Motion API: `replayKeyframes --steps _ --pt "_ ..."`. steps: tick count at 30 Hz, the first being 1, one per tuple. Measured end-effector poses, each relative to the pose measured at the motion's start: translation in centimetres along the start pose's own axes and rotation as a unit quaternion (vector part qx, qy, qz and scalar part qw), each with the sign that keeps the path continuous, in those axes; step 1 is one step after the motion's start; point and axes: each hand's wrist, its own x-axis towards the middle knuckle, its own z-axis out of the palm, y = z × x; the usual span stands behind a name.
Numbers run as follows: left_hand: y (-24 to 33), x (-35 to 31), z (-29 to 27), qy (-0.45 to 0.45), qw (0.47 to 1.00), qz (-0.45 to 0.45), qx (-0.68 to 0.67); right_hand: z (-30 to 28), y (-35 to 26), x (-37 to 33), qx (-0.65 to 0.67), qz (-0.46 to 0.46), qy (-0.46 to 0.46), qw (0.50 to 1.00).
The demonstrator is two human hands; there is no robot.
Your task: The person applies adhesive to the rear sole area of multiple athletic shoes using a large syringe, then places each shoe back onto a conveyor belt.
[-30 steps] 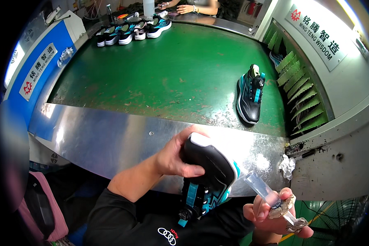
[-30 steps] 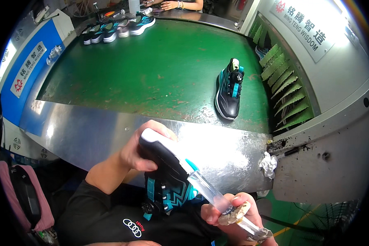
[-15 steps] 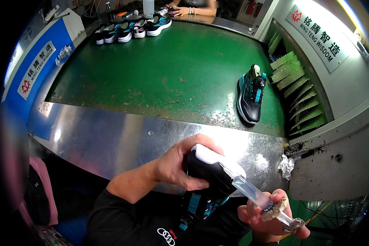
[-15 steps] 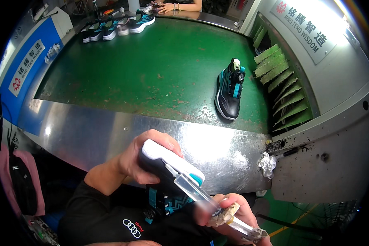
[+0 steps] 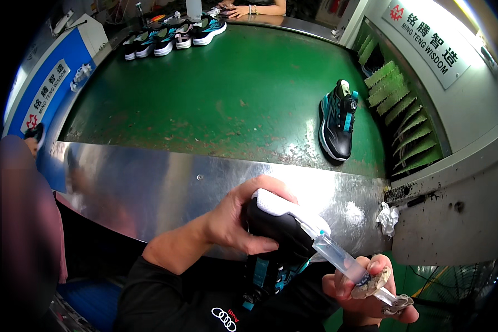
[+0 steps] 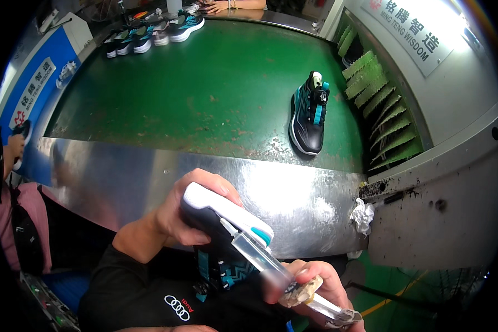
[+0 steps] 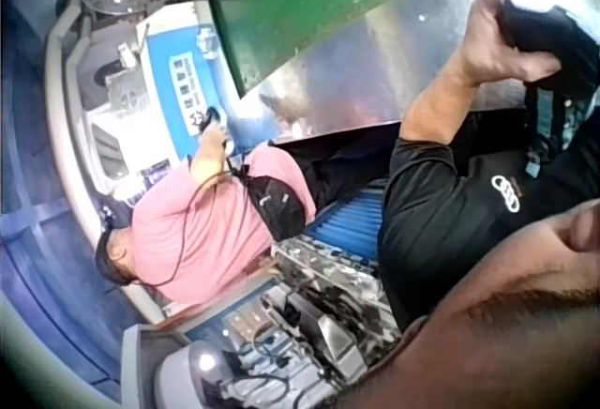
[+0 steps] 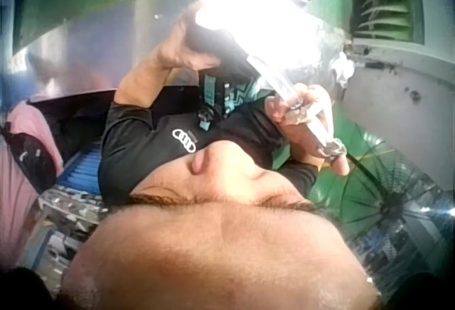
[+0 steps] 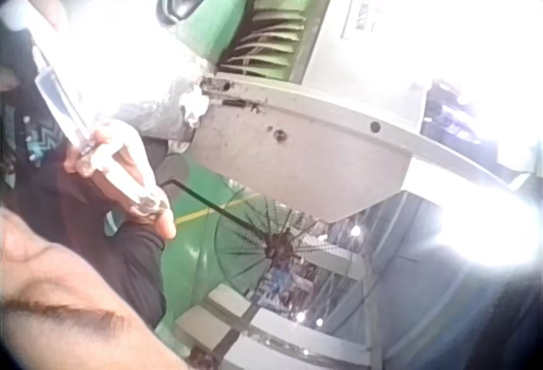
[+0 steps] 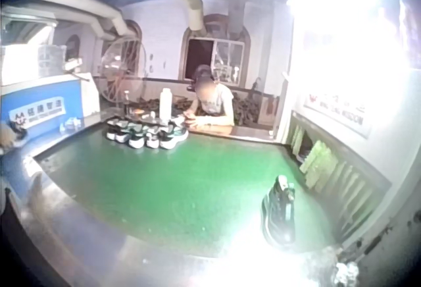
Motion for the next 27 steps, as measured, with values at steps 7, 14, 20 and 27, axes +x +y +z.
replayKeyframes --steps 7,14,20,27 --pt "0.0 0.0 0.0 0.026 0.999 -0.014 -0.023 -0.5 0.6 -0.5 0.012 -0.036 -0.005 0.999" --pt "-0.4 0.1 -0.5 0.048 0.997 -0.027 -0.059 -1.2 0.9 -1.6 0.003 -0.039 0.018 0.999" --pt "-0.9 0.2 -1.2 0.071 0.996 -0.029 -0.04 -2.4 1.4 -2.4 0.01 -0.041 0.017 0.999" --pt "-0.8 0.4 -1.0 0.168 0.981 -0.076 -0.067 -3.7 2.7 -3.1 0.043 -0.054 0.02 0.997"
